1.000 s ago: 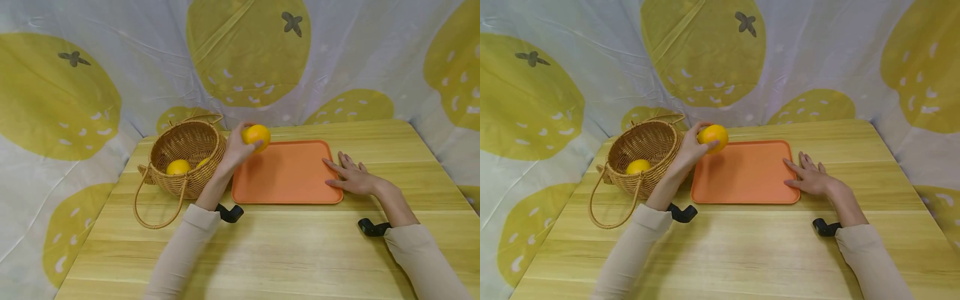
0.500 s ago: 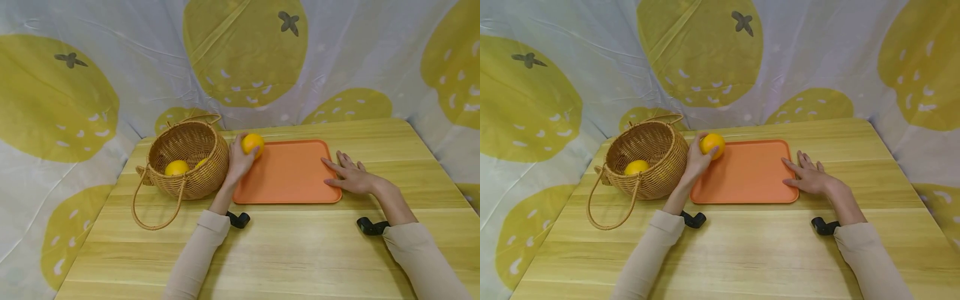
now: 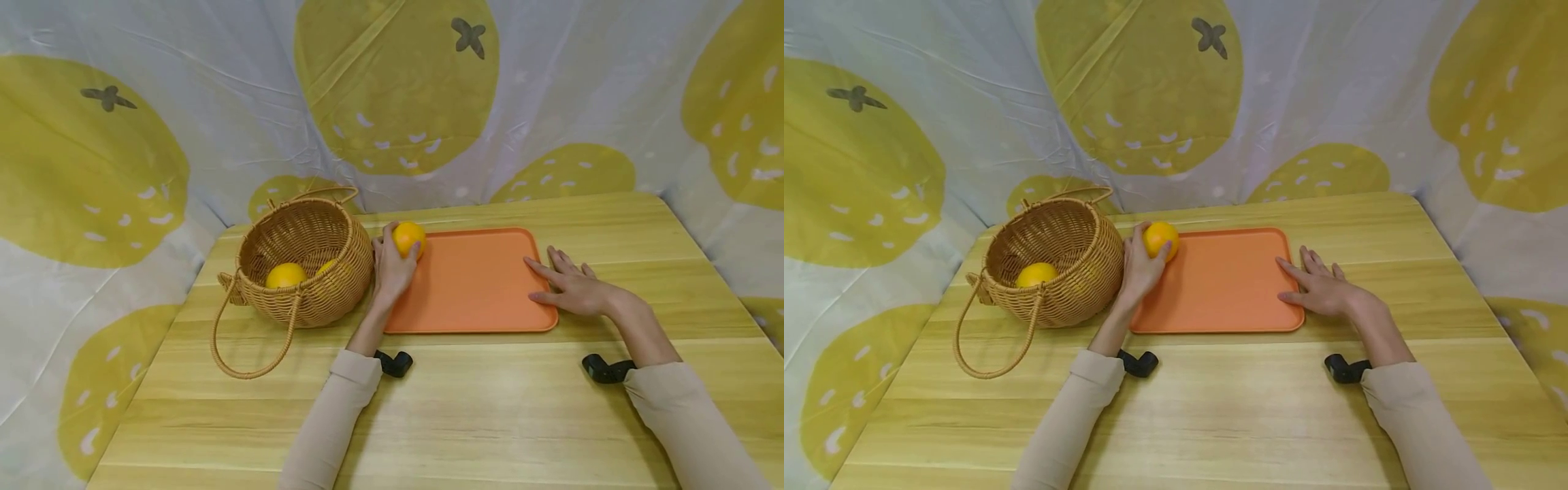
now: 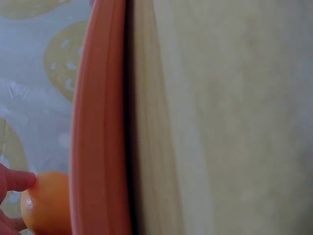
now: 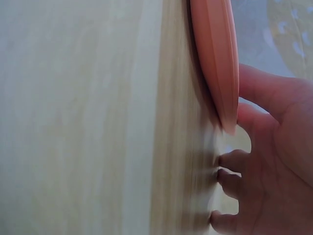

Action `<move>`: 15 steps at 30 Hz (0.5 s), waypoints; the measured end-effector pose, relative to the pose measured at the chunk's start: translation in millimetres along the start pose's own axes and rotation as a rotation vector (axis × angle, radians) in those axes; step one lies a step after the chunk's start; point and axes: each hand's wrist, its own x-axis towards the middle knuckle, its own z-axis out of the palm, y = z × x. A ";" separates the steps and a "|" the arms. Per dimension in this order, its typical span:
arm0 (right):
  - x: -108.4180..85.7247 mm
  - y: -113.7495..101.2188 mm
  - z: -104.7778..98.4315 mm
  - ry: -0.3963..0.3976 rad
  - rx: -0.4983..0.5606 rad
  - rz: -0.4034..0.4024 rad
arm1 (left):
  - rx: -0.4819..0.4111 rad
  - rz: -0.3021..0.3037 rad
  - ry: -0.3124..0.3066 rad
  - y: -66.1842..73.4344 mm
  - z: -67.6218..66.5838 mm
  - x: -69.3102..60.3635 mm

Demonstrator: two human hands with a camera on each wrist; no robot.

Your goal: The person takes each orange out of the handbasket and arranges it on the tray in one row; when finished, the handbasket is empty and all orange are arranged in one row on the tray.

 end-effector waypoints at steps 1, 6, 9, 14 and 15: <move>-0.1 0.3 -0.1 -0.001 0.003 0.000 | 0.003 -0.001 -0.007 -0.1 -0.3 0.2; -0.6 1.0 -0.6 -0.001 0.010 0.000 | 0.013 -0.015 -0.055 0.1 -4.3 -0.9; -0.1 0.9 -0.2 0.000 0.010 -0.004 | 0.020 -0.019 -0.080 0.0 -7.5 -2.7; 0.3 1.2 0.5 0.001 0.020 -0.006 | 0.027 -0.009 -0.103 -1.4 -10.4 -4.2; 0.4 1.2 0.7 0.000 0.022 -0.006 | 0.026 -0.007 -0.103 -1.8 -10.4 -4.1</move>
